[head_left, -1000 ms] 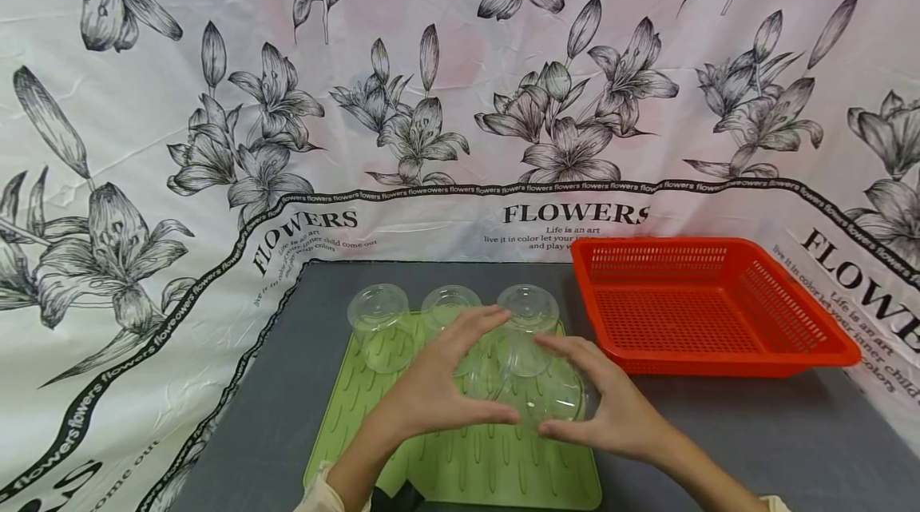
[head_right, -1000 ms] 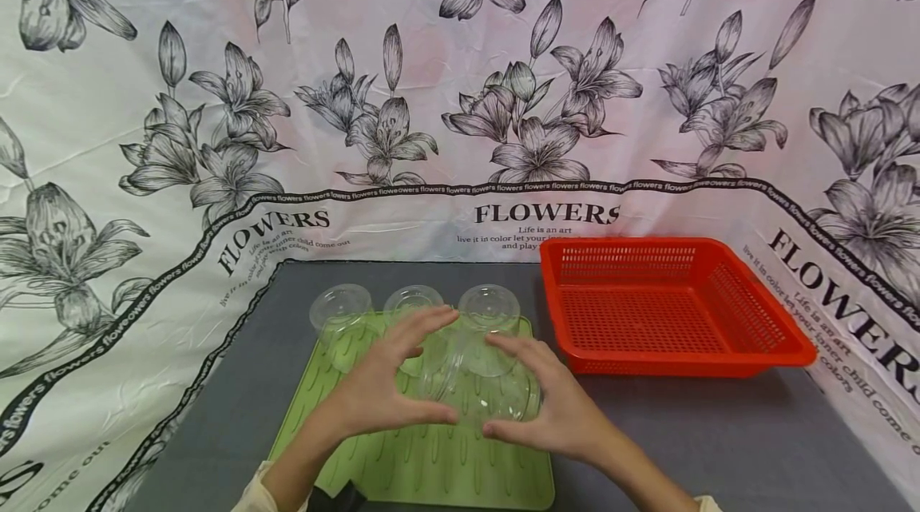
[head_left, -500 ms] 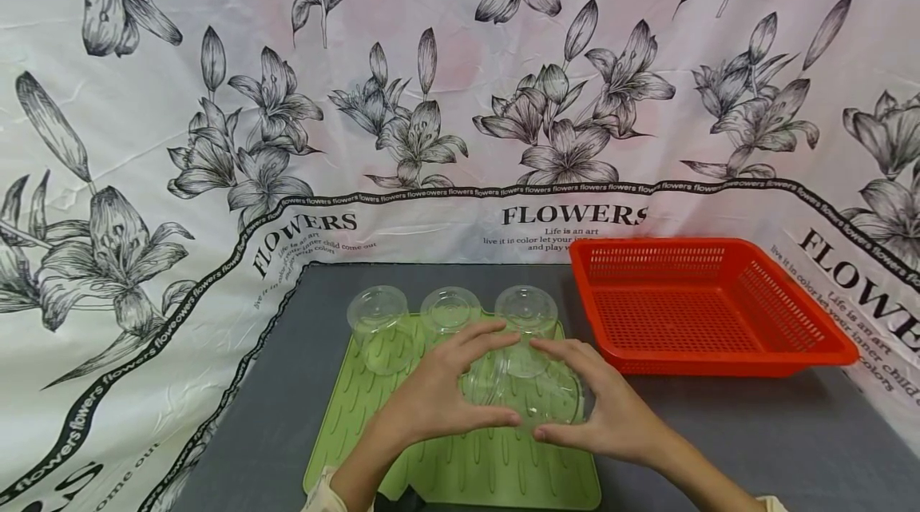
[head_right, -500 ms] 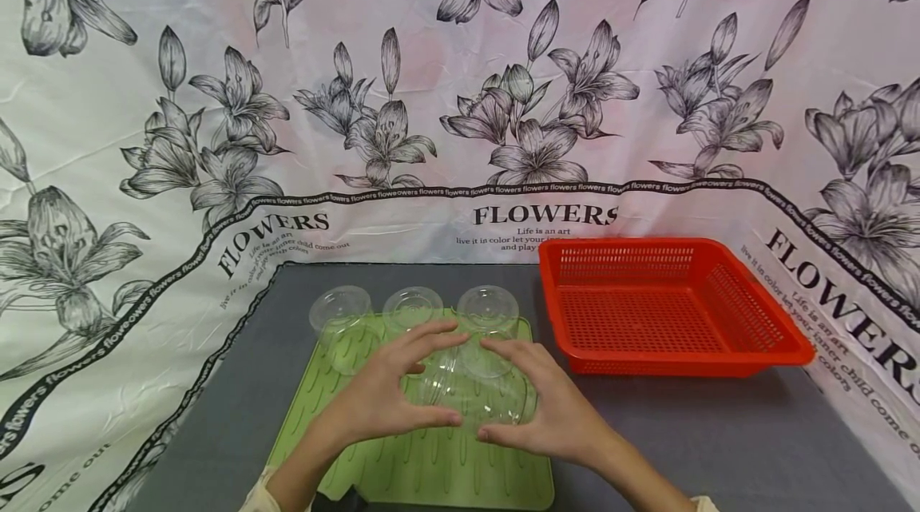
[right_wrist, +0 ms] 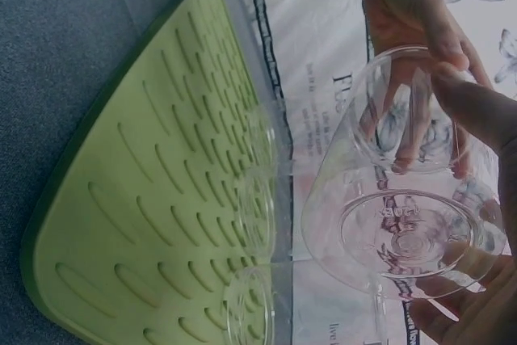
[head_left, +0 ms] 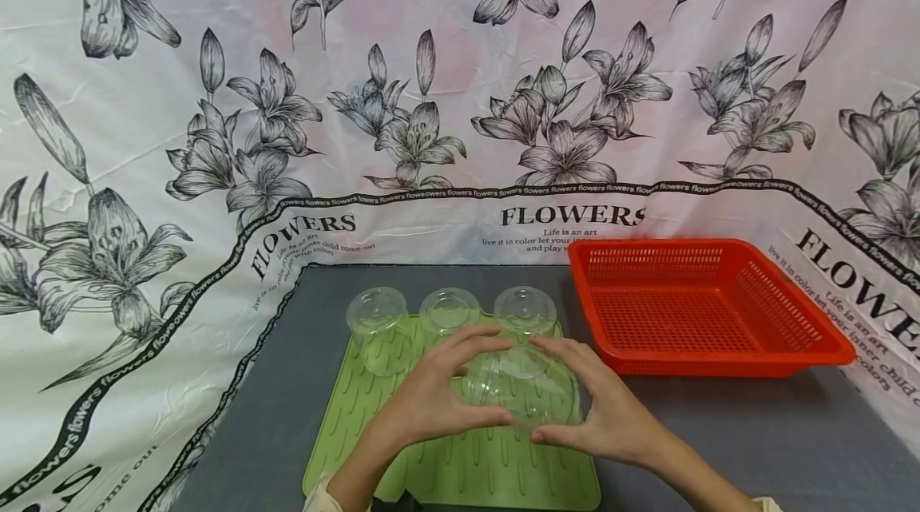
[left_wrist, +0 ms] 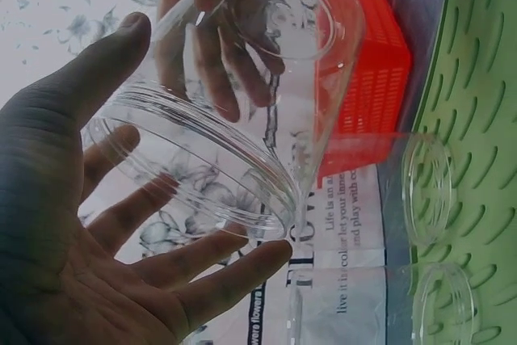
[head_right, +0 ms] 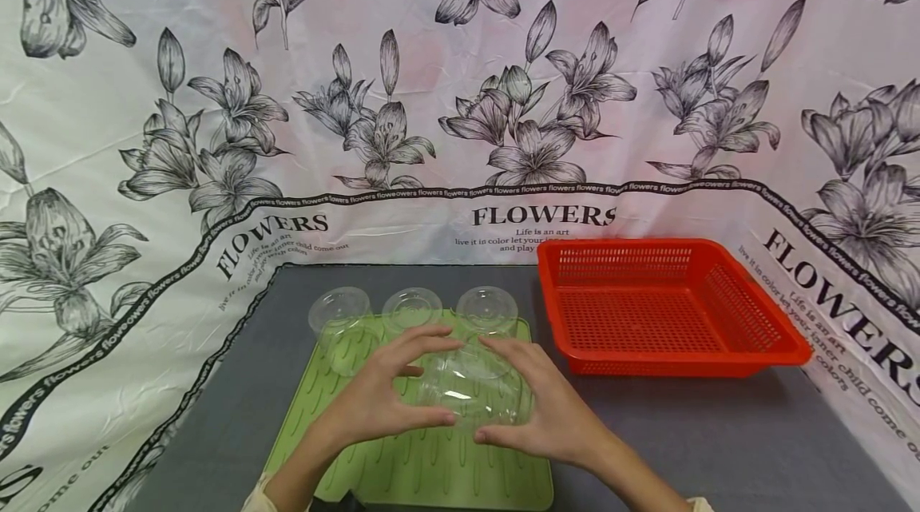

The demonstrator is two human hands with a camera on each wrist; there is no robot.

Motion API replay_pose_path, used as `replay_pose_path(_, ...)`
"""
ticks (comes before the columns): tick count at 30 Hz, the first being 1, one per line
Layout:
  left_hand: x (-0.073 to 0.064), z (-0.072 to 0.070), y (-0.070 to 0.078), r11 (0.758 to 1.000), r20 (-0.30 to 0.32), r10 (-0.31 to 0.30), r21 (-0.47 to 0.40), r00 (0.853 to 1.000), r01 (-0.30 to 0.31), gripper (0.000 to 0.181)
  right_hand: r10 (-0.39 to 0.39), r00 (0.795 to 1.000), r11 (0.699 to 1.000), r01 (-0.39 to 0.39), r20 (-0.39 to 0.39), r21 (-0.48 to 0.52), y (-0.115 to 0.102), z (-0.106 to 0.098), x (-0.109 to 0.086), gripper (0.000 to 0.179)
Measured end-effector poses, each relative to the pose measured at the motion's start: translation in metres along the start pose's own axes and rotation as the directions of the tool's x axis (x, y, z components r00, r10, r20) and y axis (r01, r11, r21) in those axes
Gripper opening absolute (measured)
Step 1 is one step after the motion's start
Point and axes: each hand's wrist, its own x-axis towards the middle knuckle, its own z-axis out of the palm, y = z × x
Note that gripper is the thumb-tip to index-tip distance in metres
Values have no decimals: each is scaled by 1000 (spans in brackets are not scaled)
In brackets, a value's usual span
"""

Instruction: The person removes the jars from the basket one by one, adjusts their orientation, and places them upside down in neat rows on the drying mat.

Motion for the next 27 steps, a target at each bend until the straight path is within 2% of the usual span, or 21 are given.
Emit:
replay_pose_path(5,-5,0,-5,998,-37,-32,-64,999,30,75,20,999,999,-18,-31,39,0,0,-2,113)
replay_pose_path(12,-13,-6,-12,981,-106,-73,-188,992,52,75,42,996,981,-26,-75,192,5,-1,-6,119)
replay_pose_path(17,-17,-11,-19,961,-146,-62,-276,987,19,76,68,995,965,-47,-74,257,7,1,-8,121)
replay_pose_path(20,-18,-12,-23,940,-163,-26,-340,986,-31,76,60,995,950,-34,-75,309,8,4,-8,121)
replay_pose_path(27,-20,-15,-29,865,-159,15,-493,987,-92,74,-16,997,908,48,-81,415,11,10,-5,117)
